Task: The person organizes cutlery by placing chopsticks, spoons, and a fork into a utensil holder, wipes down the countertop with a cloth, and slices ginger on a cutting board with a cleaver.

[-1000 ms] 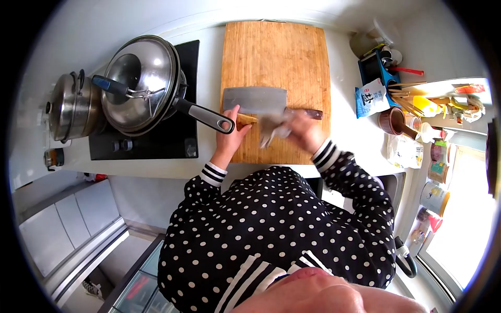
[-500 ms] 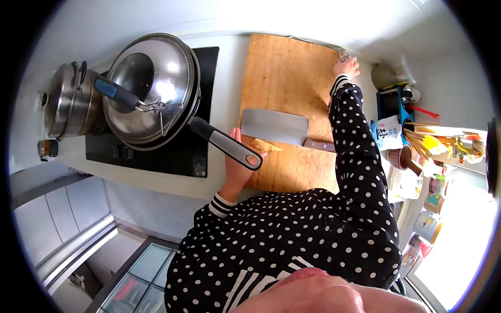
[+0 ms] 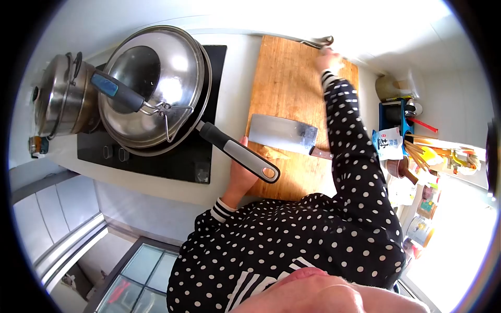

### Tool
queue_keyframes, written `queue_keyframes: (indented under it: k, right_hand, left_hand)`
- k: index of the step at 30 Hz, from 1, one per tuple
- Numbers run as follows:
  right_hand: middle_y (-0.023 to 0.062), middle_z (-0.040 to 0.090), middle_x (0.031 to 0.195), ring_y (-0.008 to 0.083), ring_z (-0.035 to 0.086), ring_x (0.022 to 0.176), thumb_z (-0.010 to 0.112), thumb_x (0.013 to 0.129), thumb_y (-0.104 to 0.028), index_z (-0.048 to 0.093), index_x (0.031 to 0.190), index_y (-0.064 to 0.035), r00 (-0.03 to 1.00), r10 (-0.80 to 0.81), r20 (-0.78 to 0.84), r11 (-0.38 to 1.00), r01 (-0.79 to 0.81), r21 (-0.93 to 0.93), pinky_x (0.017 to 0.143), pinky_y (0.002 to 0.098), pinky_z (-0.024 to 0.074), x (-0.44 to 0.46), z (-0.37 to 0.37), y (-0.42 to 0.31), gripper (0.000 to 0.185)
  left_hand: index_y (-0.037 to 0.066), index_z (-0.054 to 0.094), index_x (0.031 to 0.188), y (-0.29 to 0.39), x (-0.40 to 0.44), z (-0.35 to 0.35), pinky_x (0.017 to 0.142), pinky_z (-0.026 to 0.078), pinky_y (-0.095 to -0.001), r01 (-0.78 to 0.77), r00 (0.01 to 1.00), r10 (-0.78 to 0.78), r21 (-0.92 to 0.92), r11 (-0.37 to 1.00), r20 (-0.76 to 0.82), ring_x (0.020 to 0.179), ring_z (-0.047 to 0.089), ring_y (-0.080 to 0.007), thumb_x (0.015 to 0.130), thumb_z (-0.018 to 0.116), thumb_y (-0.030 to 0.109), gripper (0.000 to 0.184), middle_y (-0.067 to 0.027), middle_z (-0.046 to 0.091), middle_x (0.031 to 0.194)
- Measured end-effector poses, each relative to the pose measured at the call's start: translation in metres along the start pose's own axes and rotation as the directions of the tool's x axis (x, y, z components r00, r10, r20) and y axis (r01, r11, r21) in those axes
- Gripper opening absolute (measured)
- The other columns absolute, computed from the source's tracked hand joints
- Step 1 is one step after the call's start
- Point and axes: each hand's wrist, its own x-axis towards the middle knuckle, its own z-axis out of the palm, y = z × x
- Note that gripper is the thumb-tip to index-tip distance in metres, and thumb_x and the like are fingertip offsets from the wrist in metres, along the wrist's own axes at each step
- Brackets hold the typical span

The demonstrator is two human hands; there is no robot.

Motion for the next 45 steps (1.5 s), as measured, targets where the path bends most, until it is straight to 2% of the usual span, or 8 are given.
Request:
queue_keyframes:
  k: [6,14,18,27,32,36,38,45]
  right_hand:
    - [0.0165,0.057,0.093,0.0276,0.057,0.085,0.059,0.076,-0.017,0.063,0.093,-0.0088,0.729,-0.678,-0.089,0.506,0.551,0.663,0.077,0.0362,0.0461,-0.050,-0.025,-0.058,0.019]
    - [0.0158,0.044,0.119,0.0284,0.041,0.111,0.051,0.082,-0.023,0.045,0.119,-0.0156,0.931,-0.363,0.031,0.869,0.327,0.371,0.087,0.0497,0.0383,-0.098,-0.020,-0.100,0.038]
    - [0.0125,0.060,0.082,0.0202,0.056,0.070,0.057,0.082,-0.018,0.058,0.098,-0.0048,0.567,-0.815,0.124,0.454,0.490,0.745,0.072,0.0335,0.0477,-0.118,-0.036,-0.090,0.021]
    - [0.0202,0.050,0.115,0.0303,0.050,0.105,0.028,0.083,-0.062,0.050,0.116,-0.0072,0.993,0.118,0.019,0.899,-0.115,0.423,0.088,0.0441,0.0390,-0.012,0.055,-0.075,0.068]
    - [0.0185,0.059,0.096,0.0354,0.056,0.092,0.062,0.075,-0.028,0.059,0.101,-0.0092,0.751,-0.635,0.182,0.424,0.141,0.895,0.086,0.0401,0.0432,-0.107,-0.033,-0.119,0.032]
    - [0.0099,0.050,0.103,0.0224,0.043,0.092,0.061,0.081,-0.027,0.059,0.103,-0.0089,0.646,-0.721,-0.251,0.573,0.759,0.310,0.091,0.0359,0.0382,-0.058,-0.037,-0.055,0.029]
    - [0.0101,0.058,0.092,0.0169,0.053,0.082,0.058,0.083,-0.033,0.060,0.100,-0.0036,0.874,-0.441,0.204,0.547,0.082,0.833,0.078,0.0299,0.0454,-0.028,-0.035,0.000,0.034]
    - [0.0104,0.057,0.101,0.0278,0.055,0.094,0.058,0.078,-0.022,0.063,0.105,-0.0247,0.956,-0.278,-0.098,0.960,0.281,0.019,0.086,0.0375,0.0409,0.046,-0.009,0.186,0.028]
  left_hand:
    - [-0.007,0.030,0.128,-0.013,-0.004,0.007,0.095,0.034,-0.0423,-0.016,0.998,0.014,-0.030,0.999,-0.060,0.114,0.040,-0.0347,0.067,0.074,0.025,0.081,-0.0236,0.039,0.124]
    - [-0.008,0.031,0.127,-0.009,-0.001,0.004,0.094,0.035,-0.0408,0.005,0.995,-0.011,-0.056,0.998,-0.100,0.111,0.043,-0.0328,0.068,0.074,0.024,0.080,-0.0223,0.042,0.120]
    - [-0.008,0.032,0.127,-0.014,-0.005,0.009,0.092,0.036,-0.0401,-0.003,0.993,-0.017,-0.170,0.985,-0.114,0.108,0.044,-0.0318,0.070,0.073,0.020,0.076,-0.0222,0.042,0.119]
    - [-0.007,0.035,0.125,0.003,-0.001,0.003,0.092,0.036,-0.0396,0.085,0.992,-0.097,-0.130,0.988,-0.084,0.108,0.044,-0.0320,0.069,0.071,0.016,0.070,-0.0216,0.043,0.118]
    - [-0.006,0.036,0.124,-0.004,0.002,0.009,0.090,0.038,-0.0384,-0.026,0.990,0.021,-0.031,0.999,-0.139,0.104,0.047,-0.0309,0.068,0.071,0.015,0.069,-0.0200,0.047,0.114]
    - [-0.007,0.036,0.124,0.001,0.004,0.006,0.090,0.038,-0.0390,0.002,0.995,-0.004,-0.021,1.000,-0.102,0.103,0.047,-0.0314,0.068,0.072,0.014,0.069,-0.0203,0.047,0.113]
    - [-0.007,0.036,0.124,0.003,0.003,0.004,0.090,0.037,-0.0393,0.009,0.995,-0.013,-0.041,0.999,-0.095,0.103,0.047,-0.0317,0.068,0.072,0.014,0.070,-0.0203,0.047,0.113]
    - [-0.006,0.037,0.123,-0.001,-0.001,0.006,0.089,0.037,-0.0393,-0.002,0.991,-0.001,-0.023,1.000,-0.133,0.102,0.047,-0.0309,0.067,0.072,0.015,0.069,-0.0196,0.047,0.110]
